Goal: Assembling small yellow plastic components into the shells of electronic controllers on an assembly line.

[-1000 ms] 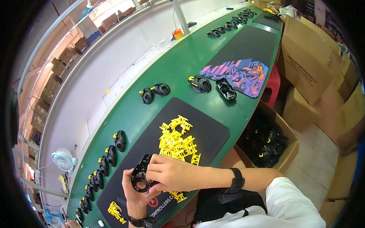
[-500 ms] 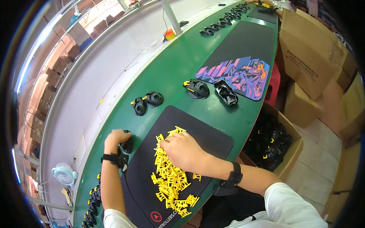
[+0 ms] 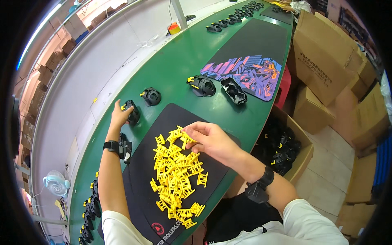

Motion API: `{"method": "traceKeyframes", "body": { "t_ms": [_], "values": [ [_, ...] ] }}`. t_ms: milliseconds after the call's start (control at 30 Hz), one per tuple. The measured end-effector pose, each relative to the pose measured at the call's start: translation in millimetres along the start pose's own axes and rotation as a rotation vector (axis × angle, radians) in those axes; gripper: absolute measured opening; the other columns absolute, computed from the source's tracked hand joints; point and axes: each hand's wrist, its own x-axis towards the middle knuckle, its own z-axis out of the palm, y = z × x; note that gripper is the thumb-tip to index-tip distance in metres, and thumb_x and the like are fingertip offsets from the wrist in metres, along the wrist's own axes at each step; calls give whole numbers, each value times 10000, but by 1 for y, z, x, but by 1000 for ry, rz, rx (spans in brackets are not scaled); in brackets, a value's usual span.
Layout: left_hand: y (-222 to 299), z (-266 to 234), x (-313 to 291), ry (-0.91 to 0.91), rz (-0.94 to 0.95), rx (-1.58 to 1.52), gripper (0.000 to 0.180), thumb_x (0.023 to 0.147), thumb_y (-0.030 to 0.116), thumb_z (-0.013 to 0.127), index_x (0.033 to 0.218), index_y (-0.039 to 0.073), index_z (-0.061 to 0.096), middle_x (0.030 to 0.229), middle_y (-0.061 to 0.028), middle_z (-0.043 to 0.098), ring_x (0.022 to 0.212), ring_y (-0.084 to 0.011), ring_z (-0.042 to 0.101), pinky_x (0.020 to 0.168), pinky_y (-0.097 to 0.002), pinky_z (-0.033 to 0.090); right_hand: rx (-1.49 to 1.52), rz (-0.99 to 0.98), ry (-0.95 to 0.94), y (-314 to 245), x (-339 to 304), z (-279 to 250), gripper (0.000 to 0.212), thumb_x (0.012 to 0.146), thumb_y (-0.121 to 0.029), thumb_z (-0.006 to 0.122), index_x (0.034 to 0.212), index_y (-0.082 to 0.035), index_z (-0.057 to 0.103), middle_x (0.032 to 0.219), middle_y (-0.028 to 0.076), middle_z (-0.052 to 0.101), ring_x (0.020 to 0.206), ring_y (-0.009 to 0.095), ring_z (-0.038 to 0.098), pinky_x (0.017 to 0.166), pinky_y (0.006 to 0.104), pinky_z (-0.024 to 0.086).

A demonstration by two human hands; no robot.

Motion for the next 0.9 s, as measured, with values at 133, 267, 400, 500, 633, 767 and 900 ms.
{"method": "traceKeyframes", "body": {
  "t_ms": [133, 267, 400, 500, 633, 767, 900],
  "values": [
    [-17, -44, -61, -99, -147, -988, 770, 932, 349, 659, 1553, 89, 284, 1080, -154, 650, 891, -202, 634, 734, -382, 516, -94, -101, -5, 8, -11, 8, 263, 997, -159, 649, 1200, 8, 646, 1110, 52, 671, 915, 113, 668, 743, 235, 539],
    [-3, -65, -167, -333, -83, -1592, 695, 968, 414, 601, 1548, 147, 328, 1170, -113, 638, 1089, -198, 594, 919, -416, 470, -224, -105, 19, -3, -26, 27, 272, 943, -139, 712, 1178, -2, 694, 996, 39, 730, 905, 97, 689, 756, 231, 521],
    [24, -58, -271, -116, -72, -1582, 592, 1005, 380, 547, 1531, 170, 373, 1253, -74, 638, 1055, -191, 639, 862, -338, 486, -225, -208, -85, -3, -38, 54, 228, 929, -85, 711, 1135, 7, 738, 1075, 91, 748, 953, 95, 688, 772, 228, 527],
    [28, -44, -320, -192, 184, -1452, 731, 959, 280, 653, 1572, 126, 284, 1339, -68, 588, 1199, -229, 610, 972, -372, 525, -250, -194, -146, -1, -53, 77, 228, 934, -72, 698, 1137, 27, 731, 1049, 88, 745, 977, 109, 688, 779, 238, 535],
    [28, -26, -348, -55, 198, -1369, 951, 831, 191, 800, 1571, 25, 226, 1350, -71, 524, 1250, -204, 548, 1077, -363, 438, -774, -415, -168, 1, -68, 102, 251, 915, -79, 713, 1164, -51, 743, 966, 66, 729, 990, 110, 647, 796, 257, 526],
    [36, -29, -364, -36, 207, -1365, 966, 770, 138, 847, 1539, 53, 269, 1374, -66, 501, 1249, -191, 531, 1054, -345, 449, -896, -532, -69, 8, -76, 123, 143, 839, -75, 774, 978, -51, 750, 856, 51, 697, 733, 144, 652, 628, 281, 492],
    [38, -22, -375, -35, 248, -1311, 970, 714, 86, 882, 1497, 91, 310, 1371, -57, 489, 1229, -164, 516, 983, -288, 465, -978, -781, 8, 21, -72, 127, 127, 807, -60, 797, 920, -52, 737, 844, 44, 695, 737, 157, 657, 612, 287, 498]
  ]
}}
